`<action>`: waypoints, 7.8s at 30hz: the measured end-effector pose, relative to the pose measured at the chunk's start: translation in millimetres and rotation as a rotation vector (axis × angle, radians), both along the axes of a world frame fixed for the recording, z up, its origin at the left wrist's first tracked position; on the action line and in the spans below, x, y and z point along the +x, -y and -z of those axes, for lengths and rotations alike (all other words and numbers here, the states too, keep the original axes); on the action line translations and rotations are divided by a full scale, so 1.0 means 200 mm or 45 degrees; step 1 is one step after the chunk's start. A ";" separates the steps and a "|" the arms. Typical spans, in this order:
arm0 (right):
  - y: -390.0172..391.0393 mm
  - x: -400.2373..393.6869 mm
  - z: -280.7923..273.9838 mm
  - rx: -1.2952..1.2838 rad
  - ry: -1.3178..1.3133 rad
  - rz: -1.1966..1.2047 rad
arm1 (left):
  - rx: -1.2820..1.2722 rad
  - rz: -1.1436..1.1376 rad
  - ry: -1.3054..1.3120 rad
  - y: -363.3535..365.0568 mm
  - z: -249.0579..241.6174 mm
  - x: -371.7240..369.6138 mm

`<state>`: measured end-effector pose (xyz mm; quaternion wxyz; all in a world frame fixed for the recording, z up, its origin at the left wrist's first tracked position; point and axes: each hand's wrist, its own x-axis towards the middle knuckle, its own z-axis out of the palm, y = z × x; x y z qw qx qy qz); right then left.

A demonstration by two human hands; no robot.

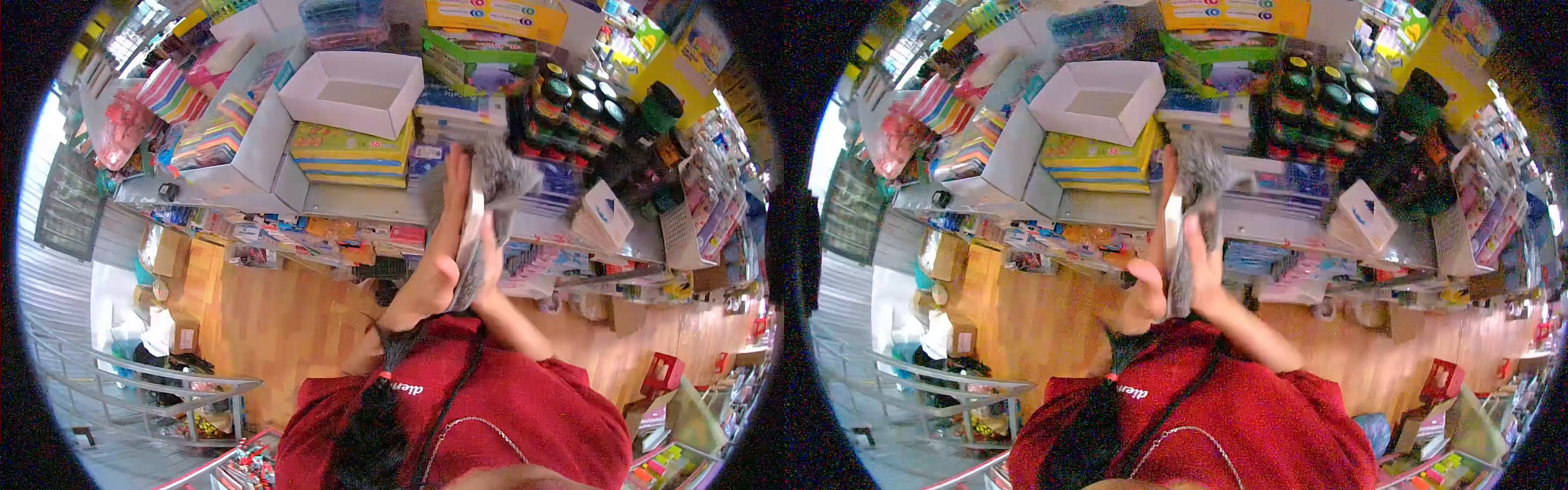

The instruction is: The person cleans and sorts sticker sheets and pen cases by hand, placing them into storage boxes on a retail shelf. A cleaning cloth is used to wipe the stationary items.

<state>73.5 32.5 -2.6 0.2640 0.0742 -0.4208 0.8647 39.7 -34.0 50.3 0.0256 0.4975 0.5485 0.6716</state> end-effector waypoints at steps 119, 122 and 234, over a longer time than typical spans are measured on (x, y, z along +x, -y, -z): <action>-0.28 -0.34 -0.48 2.223 0.044 0.530 | -0.150 -0.924 -0.727 0.90 -0.35 -0.50; -0.29 -0.33 -0.49 2.266 0.049 0.541 | -0.550 -1.047 -0.967 0.86 -0.50 -0.53; -0.14 -0.80 -0.85 2.383 0.565 -0.231 | -0.311 -1.061 -0.298 0.58 -0.08 -0.63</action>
